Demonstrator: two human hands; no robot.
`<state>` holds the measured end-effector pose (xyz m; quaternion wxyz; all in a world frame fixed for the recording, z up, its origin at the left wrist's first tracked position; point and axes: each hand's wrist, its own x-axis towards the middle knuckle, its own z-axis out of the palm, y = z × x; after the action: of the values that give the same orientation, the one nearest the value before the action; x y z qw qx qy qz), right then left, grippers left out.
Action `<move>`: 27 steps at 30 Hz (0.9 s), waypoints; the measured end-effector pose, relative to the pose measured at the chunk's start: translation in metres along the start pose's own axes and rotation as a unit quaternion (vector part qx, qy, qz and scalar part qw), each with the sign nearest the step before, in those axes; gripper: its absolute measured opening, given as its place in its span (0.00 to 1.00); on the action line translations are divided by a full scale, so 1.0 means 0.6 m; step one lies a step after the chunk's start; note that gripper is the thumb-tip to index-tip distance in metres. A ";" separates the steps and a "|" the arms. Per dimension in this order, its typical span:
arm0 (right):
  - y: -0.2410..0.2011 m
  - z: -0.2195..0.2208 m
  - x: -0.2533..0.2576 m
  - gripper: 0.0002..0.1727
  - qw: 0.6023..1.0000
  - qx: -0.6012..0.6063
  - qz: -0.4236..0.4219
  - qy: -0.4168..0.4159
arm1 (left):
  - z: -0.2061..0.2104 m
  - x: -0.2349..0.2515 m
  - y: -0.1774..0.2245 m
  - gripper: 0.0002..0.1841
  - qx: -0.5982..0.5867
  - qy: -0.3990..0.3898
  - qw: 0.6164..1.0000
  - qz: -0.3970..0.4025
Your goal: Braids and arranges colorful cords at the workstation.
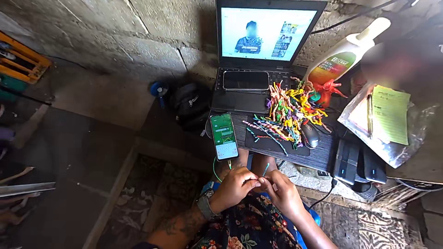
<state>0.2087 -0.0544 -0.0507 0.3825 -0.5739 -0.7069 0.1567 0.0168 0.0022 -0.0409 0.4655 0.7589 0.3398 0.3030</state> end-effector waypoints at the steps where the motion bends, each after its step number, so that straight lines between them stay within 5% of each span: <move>1: -0.001 -0.001 -0.001 0.17 1.000 0.001 -0.017 0.011 | -0.004 0.002 0.001 0.12 -0.023 -0.011 1.000 -0.018; 9: -0.001 -0.026 -0.006 0.14 0.992 0.034 -0.120 -0.014 | -0.021 0.012 0.008 0.13 -0.129 -0.111 0.982 -0.081; 13: 0.008 -0.030 -0.011 0.20 0.996 0.029 -0.083 -0.034 | -0.021 0.012 0.006 0.13 -0.097 -0.127 0.986 -0.052; 17: -0.009 -0.040 -0.016 0.20 0.978 0.177 0.049 -0.100 | -0.011 0.005 0.002 0.09 0.062 -0.097 0.991 0.063; 19: -0.011 -0.046 -0.016 0.15 0.967 0.215 0.066 -0.120 | -0.012 0.004 0.003 0.10 0.041 -0.115 0.991 0.057; 24: 0.011 -0.062 -0.010 0.13 0.986 0.009 -0.126 -0.104 | -0.027 0.010 0.009 0.13 -0.150 -0.179 0.971 -0.049; 27: 0.016 -0.067 -0.009 0.13 0.982 -0.065 -0.164 -0.069 | -0.030 0.011 0.011 0.13 -0.204 -0.190 0.956 -0.087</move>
<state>0.2446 -0.0651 -0.0325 0.3155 -0.4613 -0.8249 0.0849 0.0080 0.0142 -0.0273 0.6912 0.6586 0.2406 0.1748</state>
